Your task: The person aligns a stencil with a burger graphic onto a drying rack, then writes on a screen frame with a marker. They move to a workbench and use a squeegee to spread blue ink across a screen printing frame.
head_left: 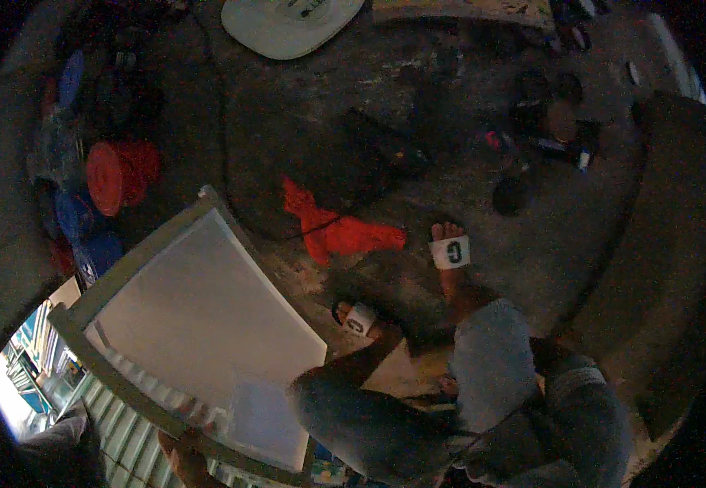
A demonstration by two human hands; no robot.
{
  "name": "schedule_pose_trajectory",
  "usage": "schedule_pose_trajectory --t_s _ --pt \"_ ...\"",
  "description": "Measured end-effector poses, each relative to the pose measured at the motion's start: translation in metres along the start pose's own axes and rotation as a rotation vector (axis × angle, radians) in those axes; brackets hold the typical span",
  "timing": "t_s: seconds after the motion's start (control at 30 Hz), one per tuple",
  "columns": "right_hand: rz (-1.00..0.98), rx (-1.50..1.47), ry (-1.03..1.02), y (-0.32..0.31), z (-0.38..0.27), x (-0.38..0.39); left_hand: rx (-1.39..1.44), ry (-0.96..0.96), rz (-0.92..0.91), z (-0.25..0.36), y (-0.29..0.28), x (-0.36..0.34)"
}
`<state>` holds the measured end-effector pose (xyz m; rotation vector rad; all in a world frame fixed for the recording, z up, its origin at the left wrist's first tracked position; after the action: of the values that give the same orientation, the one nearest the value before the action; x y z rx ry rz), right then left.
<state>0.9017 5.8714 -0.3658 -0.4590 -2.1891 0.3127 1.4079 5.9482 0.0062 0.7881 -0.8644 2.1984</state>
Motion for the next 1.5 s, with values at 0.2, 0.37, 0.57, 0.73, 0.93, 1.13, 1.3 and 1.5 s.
schedule_pose_trajectory --t_s 0.2,0.37,0.57,0.73,0.93,1.13,1.3,1.5 --pt "-0.222 0.035 -0.097 0.127 0.011 0.059 -0.036 0.216 0.002 0.002 0.006 -0.011" --pt "-0.252 0.018 -0.106 0.121 0.097 0.094 -0.143 0.646 0.036 0.003 0.122 0.018" --pt "-0.264 -0.087 -0.147 -0.063 0.222 0.083 0.006 0.7 0.276 0.05 0.228 0.05" --pt "0.583 -0.005 0.026 -0.434 0.351 -0.075 0.057 0.71 0.303 0.109 0.351 0.034" --pt "0.996 0.091 0.268 -0.752 0.417 -0.239 0.069 0.632 0.376 0.184 0.461 0.001" --pt "1.041 0.203 0.505 -0.751 0.377 -0.271 0.054 0.584 0.46 0.174 0.348 0.021" --pt "1.079 0.27 0.605 -0.817 0.367 -0.275 0.102 0.564 0.479 0.168 0.351 0.005" --pt "1.064 0.27 0.607 -0.78 0.378 -0.258 0.092 0.545 0.48 0.155 0.33 0.01"
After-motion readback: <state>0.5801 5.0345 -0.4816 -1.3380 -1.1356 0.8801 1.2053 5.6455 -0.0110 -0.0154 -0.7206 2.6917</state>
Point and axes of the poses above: each hand's wrist, its own x-axis away from the middle knuckle, its own y-axis out of the palm, z = x × y, the point moved 2 cm from there along -x, towards the middle knuckle, and after that the axes turned 11 degrees about x, right-handed, at the moved point
